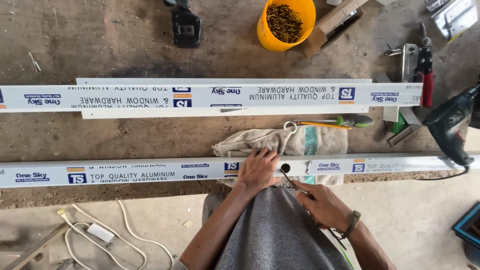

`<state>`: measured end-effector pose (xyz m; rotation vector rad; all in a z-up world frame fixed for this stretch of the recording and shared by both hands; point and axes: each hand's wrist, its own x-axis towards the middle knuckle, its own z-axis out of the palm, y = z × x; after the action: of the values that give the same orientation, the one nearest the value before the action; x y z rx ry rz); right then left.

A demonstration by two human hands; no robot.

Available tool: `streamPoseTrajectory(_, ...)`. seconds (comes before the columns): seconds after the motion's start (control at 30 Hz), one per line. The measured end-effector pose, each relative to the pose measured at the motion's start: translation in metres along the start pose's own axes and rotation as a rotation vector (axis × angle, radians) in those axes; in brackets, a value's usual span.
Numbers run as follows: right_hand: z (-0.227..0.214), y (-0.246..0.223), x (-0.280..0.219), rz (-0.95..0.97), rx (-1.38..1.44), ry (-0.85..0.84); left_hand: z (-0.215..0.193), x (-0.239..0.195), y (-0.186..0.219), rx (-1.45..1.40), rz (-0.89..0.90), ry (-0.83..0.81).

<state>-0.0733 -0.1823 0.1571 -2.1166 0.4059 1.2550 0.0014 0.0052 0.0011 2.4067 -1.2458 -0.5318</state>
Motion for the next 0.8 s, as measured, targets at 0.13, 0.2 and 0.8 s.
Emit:
streamPoseTrajectory(0.13, 0.028, 0.01, 0.027, 0.19, 0.534, -0.024, 0.001, 0.001, 0.002, -0.034, -0.02, -0.1)
streamPoseTrajectory(0.2, 0.033, 0.014, 0.027, 0.111, 0.536, -0.019, 0.0, 0.002, 0.0, -0.027, -0.014, -0.108)
streamPoseTrajectory(0.8, -0.008, -0.044, -0.015, 0.211, -0.262, 0.026, -0.016, -0.008, 0.009, -0.073, -0.058, 0.084)
